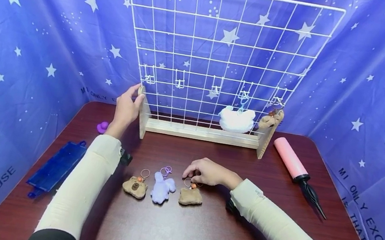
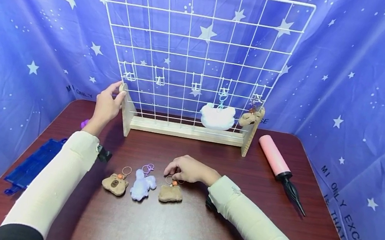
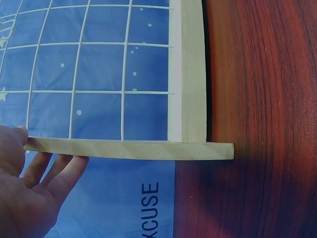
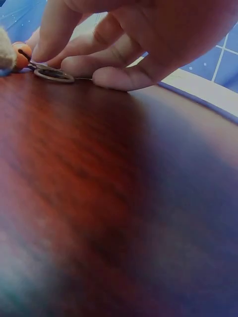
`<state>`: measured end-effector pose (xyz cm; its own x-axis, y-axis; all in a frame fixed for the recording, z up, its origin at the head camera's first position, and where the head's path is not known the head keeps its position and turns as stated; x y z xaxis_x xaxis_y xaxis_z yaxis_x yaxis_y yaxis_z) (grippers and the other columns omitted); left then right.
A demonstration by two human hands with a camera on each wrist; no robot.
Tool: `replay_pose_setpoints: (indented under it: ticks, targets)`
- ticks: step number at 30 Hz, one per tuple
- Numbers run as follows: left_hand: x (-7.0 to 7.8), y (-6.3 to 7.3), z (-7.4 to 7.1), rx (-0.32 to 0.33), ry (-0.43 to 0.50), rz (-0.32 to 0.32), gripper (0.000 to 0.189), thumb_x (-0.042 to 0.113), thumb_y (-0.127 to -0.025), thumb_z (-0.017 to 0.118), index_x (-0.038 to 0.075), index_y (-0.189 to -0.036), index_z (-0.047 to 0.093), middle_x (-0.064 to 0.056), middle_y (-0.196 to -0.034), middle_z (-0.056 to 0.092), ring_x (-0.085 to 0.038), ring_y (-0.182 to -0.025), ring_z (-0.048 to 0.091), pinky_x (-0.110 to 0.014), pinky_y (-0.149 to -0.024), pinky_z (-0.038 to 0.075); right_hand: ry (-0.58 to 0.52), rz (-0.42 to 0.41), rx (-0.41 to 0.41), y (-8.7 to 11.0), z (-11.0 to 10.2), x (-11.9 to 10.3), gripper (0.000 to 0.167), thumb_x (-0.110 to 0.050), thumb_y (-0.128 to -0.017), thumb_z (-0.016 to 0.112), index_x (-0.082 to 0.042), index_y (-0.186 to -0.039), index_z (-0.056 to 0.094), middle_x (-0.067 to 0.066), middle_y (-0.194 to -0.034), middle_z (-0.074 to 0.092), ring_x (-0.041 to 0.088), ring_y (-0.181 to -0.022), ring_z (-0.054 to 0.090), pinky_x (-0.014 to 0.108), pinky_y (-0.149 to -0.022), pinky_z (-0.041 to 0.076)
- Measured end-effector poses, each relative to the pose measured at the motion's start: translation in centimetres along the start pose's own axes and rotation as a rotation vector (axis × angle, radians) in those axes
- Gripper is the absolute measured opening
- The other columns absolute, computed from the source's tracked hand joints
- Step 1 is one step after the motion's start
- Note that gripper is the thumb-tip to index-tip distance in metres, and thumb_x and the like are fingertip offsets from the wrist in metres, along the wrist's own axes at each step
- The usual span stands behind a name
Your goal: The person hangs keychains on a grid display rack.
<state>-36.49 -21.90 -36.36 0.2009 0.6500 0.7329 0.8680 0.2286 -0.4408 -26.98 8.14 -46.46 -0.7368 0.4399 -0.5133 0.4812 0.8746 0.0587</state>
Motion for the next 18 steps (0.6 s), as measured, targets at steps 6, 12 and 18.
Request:
replay_pose_setpoints:
  ticks: [6,12,18]
  targets:
    - [-0.05,-0.10,0.10,-0.008,-0.008,-0.001,0.046,0.025,-0.102,0.062,0.016,-0.146,0.057,-0.018,-0.123,0.072,-0.039,-0.117,0.066,-0.049,-0.107,0.049,0.045,-0.006,-0.029,-0.11,0.29,0.16,0.027,-0.006,-0.089,0.073,-0.021,-0.111,0.079,-0.005,-0.092,0.067,0.000,-0.084,0.058,0.018,-0.078,0.050]
    - [-0.07,-0.03,0.07,-0.009,0.000,-0.008,0.045,0.024,-0.102,0.062,0.017,-0.146,0.057,-0.018,-0.124,0.072,-0.039,-0.117,0.066,-0.049,-0.107,0.049,0.088,-0.013,-0.036,-0.28,0.49,0.27,0.025,-0.009,-0.089,0.073,-0.023,-0.108,0.079,-0.007,-0.094,0.067,0.001,-0.086,0.058,0.019,-0.080,0.048]
    - [-0.05,-0.06,0.01,-0.001,0.000,0.002,0.045,0.024,-0.102,0.062,0.016,-0.145,0.057,-0.019,-0.123,0.072,-0.040,-0.117,0.066,-0.049,-0.106,0.049,0.106,-0.013,-0.052,-0.33,0.39,0.01,0.026,-0.010,-0.090,0.073,-0.024,-0.110,0.079,-0.007,-0.095,0.066,0.001,-0.085,0.057,0.020,-0.079,0.048]
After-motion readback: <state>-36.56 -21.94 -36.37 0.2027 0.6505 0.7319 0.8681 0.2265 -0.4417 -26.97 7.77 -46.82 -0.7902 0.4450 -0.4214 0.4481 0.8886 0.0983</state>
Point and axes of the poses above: each hand's wrist, its own y-axis away from the middle knuckle, its own z-axis out of the palm, x = y × z, the point moved 5 cm from there along -y, towards the middle knuckle
